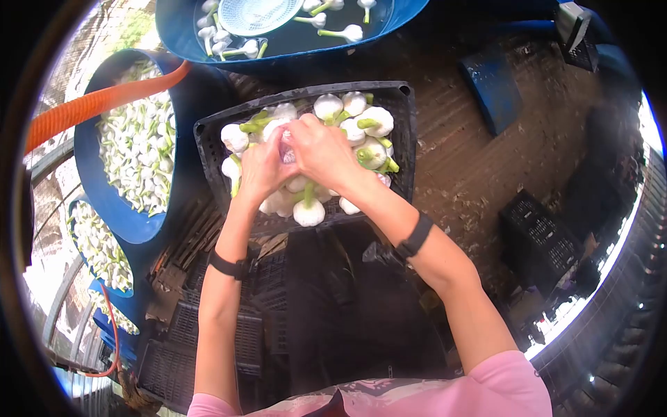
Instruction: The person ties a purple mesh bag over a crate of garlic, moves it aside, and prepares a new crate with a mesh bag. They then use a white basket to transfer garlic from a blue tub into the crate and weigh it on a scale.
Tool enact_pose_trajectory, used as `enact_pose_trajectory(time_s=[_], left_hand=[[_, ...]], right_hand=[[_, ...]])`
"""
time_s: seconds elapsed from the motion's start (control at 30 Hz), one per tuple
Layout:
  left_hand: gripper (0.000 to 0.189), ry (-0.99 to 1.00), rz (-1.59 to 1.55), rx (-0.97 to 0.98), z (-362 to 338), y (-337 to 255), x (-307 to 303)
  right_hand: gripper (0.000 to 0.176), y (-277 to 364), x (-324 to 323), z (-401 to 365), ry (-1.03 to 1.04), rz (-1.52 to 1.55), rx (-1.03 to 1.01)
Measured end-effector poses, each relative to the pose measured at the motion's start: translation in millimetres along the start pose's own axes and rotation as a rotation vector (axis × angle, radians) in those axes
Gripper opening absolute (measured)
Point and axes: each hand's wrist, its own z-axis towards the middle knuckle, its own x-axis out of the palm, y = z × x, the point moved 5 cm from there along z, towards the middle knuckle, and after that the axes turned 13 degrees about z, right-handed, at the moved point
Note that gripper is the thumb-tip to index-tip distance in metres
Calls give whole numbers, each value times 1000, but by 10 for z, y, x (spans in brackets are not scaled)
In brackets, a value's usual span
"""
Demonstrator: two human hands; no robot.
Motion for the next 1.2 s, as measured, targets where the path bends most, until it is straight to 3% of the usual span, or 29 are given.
enact_pose_trajectory(time_s=[0.1, 0.2, 0.23, 0.3, 0.37, 0.43, 0.5, 0.53, 0.57, 0.6, 0.63, 0.7, 0.73, 0.77, 0.87, 0.97, 1.03, 1.07, 1.1, 1.17, 1.2], left_hand=[[48, 102, 7, -11, 134, -20, 90], [37, -47, -150, 48, 60, -25, 107], [31, -136, -253, 80, 35, -25, 38], [22, -131, -255, 37, 15, -2, 6], [14, -135, -261, -24, -25, 21, -39], [11, -44, -114, -14, -57, -3, -27], [10, -57, -87, -33, -60, -27, -32], [8, -74, -54, -53, -47, -31, -42], [8, -85, -55, -61, -45, -32, -53], [7, -112, -40, -33, -55, -56, -87], [6, -132, -25, -2, -77, -79, -121], [6, -152, 18, 53, -88, -119, -217], [6, -174, 59, 107, -105, -144, -255], [6, -169, 66, 104, -133, -129, -263], [9, -208, 214, 132, -179, -148, -312], [9, -94, 345, 32, -241, -258, -245], [10, -343, 204, -90, -334, -299, -284], [10, -264, 170, -236, -389, -326, -239], [10, -265, 178, -246, -397, -380, -183], [16, -490, -121, -593, -543, -298, -48], [20, -523, -205, -733, -583, -309, 51]], right_hand=[[18, 10, 124, -38, 109, -198, 69], [25, 192, 52, -75, 262, -208, 76], [25, 310, -50, -116, 258, -202, 78], [19, 452, -335, -207, 178, -81, 40], [19, 453, -835, -287, -170, -177, -61], [24, 321, -1345, -365, -439, 126, 250], [32, 50, -1681, -480, -691, 684, 427], [39, 14, -1678, -408, -642, 848, 349], [48, 8, -1513, -338, -441, 791, 309], [54, 61, -1225, -264, -224, 554, 301], [65, -158, -886, -294, -23, 238, 79], [70, -15, -294, -195, 304, -117, 197], [47, 77, -106, -117, 284, -150, 90], [47, 31, 51, -73, 285, -141, 88], [12, -39, 200, 18, 158, -161, 7], [13, 7, 117, -62, 85, -112, -24], [15, 1, 178, -110, 64, -81, -15], [18, -2, 213, -141, 38, -44, 2], [18, 1, 246, -159, 45, -36, -5], [30, -69, 309, -192, 166, 161, 103], [51, -119, 288, -171, 193, 204, 162]])
